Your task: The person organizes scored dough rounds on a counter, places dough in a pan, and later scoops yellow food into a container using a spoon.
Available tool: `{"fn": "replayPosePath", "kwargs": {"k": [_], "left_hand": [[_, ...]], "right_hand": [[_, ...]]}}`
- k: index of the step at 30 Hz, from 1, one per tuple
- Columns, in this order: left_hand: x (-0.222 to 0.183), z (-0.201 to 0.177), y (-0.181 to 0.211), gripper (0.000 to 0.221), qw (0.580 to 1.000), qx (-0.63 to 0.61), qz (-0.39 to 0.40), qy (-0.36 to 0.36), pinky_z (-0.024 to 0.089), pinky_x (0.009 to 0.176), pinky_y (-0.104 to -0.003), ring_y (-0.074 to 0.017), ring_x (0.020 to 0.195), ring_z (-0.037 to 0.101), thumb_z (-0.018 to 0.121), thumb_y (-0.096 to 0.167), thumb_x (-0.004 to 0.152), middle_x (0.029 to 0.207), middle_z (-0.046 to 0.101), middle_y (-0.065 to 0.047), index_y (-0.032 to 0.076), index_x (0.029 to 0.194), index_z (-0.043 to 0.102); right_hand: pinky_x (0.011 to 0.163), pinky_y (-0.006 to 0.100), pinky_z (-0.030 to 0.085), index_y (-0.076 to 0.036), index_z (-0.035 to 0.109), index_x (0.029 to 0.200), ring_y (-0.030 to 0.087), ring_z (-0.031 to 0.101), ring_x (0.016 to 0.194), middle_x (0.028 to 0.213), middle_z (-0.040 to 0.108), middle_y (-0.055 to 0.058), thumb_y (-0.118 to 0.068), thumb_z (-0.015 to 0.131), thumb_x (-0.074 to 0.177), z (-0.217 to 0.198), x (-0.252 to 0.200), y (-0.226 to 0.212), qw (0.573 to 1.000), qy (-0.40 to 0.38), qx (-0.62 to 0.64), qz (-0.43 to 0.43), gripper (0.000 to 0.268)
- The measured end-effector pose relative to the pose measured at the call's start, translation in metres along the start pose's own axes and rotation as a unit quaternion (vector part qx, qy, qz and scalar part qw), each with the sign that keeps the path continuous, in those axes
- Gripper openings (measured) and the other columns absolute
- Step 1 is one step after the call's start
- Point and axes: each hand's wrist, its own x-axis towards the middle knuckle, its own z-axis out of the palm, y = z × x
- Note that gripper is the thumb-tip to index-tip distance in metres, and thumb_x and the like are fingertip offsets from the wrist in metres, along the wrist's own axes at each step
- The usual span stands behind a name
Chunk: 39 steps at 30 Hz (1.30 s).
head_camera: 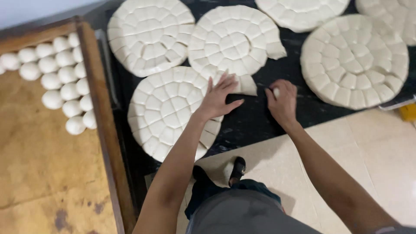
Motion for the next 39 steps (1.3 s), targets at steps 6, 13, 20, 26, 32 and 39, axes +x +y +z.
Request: {"fn": "replayPosePath", "kwargs": {"k": [6, 13, 20, 26, 32, 39], "left_hand": [[-0.050, -0.080, -0.012, 0.060, 0.977, -0.185, -0.022, 0.101, 0.019, 0.124, -0.052, -0.0258, 0.148, 0.041, 0.062, 0.048, 0.099, 0.156, 0.051, -0.008, 0.016, 0.149, 0.054], [-0.136, -0.167, -0.087, 0.036, 0.867, -0.320, -0.022, 0.381, 0.051, 0.110, -0.034, -0.0212, 0.127, 0.066, 0.067, 0.024, 0.104, 0.135, 0.071, -0.011, 0.008, 0.136, 0.067], [-0.244, -0.199, -0.187, 0.034, 0.726, -0.337, -0.132, 0.585, 0.051, 0.109, -0.033, -0.0178, 0.122, 0.066, 0.059, 0.021, 0.108, 0.129, 0.073, -0.012, 0.000, 0.134, 0.066], [-0.292, -0.187, -0.244, 0.038, 0.644, -0.381, -0.189, 0.636, 0.050, 0.108, -0.035, -0.0214, 0.123, 0.065, 0.058, 0.021, 0.108, 0.131, 0.069, -0.016, -0.003, 0.137, 0.061], [-0.308, -0.187, -0.257, 0.046, 0.626, -0.435, -0.219, 0.608, 0.049, 0.110, -0.035, -0.0234, 0.127, 0.062, 0.057, 0.024, 0.106, 0.136, 0.065, -0.018, -0.003, 0.143, 0.054], [-0.293, -0.192, -0.244, 0.043, 0.632, -0.443, -0.205, 0.602, 0.050, 0.107, -0.036, -0.0221, 0.122, 0.064, 0.058, 0.024, 0.106, 0.131, 0.068, -0.016, -0.003, 0.139, 0.059]], "right_hand": [[0.098, 0.046, 0.052, -0.005, 0.066, 0.137, 0.037, 0.065, 0.113, 0.125, 0.068, 0.020, -0.025, 0.088, 0.083, -0.048, -0.019, 0.007, 0.983, -0.149, -0.002, 0.104, 0.061], [0.091, 0.031, 0.054, -0.002, 0.069, 0.135, 0.018, 0.067, 0.104, 0.119, 0.073, 0.012, -0.013, 0.084, 0.088, -0.011, 0.061, -0.114, 0.926, -0.252, 0.203, 0.194, 0.050], [0.098, 0.031, 0.058, -0.006, 0.066, 0.132, 0.020, 0.066, 0.118, 0.131, 0.058, 0.009, -0.009, 0.085, 0.083, 0.130, 0.158, -0.384, 0.891, -0.297, 0.326, -0.110, 0.053], [0.098, 0.041, 0.053, -0.003, 0.065, 0.136, 0.033, 0.065, 0.116, 0.128, 0.066, 0.016, -0.012, 0.086, 0.084, 0.251, 0.182, -0.537, 0.852, -0.259, 0.263, -0.370, 0.056], [0.104, 0.039, 0.053, -0.006, 0.049, 0.153, 0.034, 0.065, 0.120, 0.135, 0.063, 0.019, -0.007, 0.076, 0.085, 0.331, 0.186, -0.589, 0.842, -0.327, 0.214, -0.371, 0.072], [0.118, 0.048, 0.038, -0.005, 0.039, 0.159, 0.036, 0.061, 0.131, 0.142, 0.062, 0.022, -0.009, 0.079, 0.091, 0.293, 0.189, -0.553, 0.867, -0.285, 0.199, -0.357, 0.079]]}}
